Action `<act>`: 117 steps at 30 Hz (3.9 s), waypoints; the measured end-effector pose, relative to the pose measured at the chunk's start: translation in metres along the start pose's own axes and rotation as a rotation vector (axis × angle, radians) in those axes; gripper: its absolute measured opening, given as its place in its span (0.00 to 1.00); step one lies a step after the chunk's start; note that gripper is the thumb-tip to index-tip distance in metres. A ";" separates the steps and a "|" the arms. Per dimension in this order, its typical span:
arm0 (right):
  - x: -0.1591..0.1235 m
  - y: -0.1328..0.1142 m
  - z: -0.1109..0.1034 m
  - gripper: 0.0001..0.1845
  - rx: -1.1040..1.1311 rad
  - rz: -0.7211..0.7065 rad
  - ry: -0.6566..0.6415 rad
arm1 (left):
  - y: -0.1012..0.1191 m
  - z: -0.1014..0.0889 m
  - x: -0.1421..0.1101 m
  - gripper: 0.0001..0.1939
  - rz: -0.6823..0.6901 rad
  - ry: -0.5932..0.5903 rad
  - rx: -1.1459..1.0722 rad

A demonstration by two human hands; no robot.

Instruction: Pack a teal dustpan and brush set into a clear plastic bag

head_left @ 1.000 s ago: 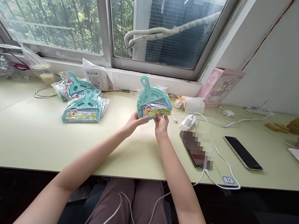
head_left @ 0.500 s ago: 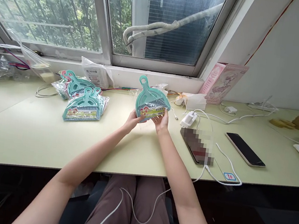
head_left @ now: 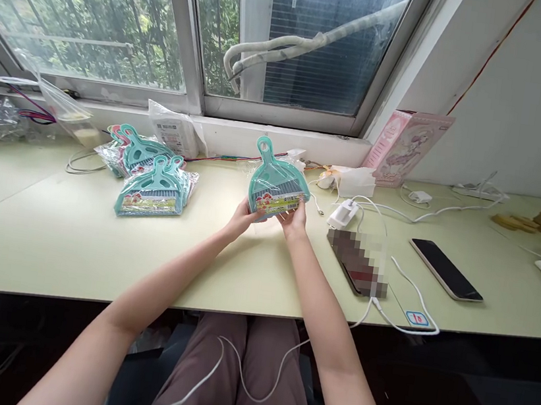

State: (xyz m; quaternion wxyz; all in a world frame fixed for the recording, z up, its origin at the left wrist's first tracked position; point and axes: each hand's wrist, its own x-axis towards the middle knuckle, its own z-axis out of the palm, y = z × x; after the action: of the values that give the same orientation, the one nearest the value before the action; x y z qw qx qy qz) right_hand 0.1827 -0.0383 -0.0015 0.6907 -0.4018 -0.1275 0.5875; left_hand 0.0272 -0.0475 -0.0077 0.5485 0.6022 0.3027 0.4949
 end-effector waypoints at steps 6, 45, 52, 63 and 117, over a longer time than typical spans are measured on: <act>0.001 -0.008 -0.002 0.15 -0.140 0.005 0.029 | 0.000 0.005 -0.004 0.34 -0.042 -0.039 0.010; -0.002 -0.011 -0.002 0.19 -0.053 -0.166 -0.147 | 0.011 0.003 -0.007 0.27 -0.324 -0.368 0.130; -0.013 -0.011 0.006 0.13 -0.026 -0.187 -0.311 | 0.020 -0.034 0.002 0.24 -0.420 -0.562 0.014; -0.027 0.018 0.019 0.11 -0.240 0.018 -0.534 | 0.028 -0.025 0.002 0.32 -0.121 0.002 -0.426; 0.014 -0.013 -0.013 0.12 -0.593 -0.048 -0.073 | -0.001 -0.074 0.022 0.19 -0.195 0.221 -0.062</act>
State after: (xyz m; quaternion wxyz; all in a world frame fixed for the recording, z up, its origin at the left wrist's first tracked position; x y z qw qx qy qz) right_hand 0.2049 -0.0306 -0.0049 0.5518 -0.5615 -0.3277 0.5224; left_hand -0.0342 -0.0009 -0.0098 0.5757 0.4946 0.4025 0.5118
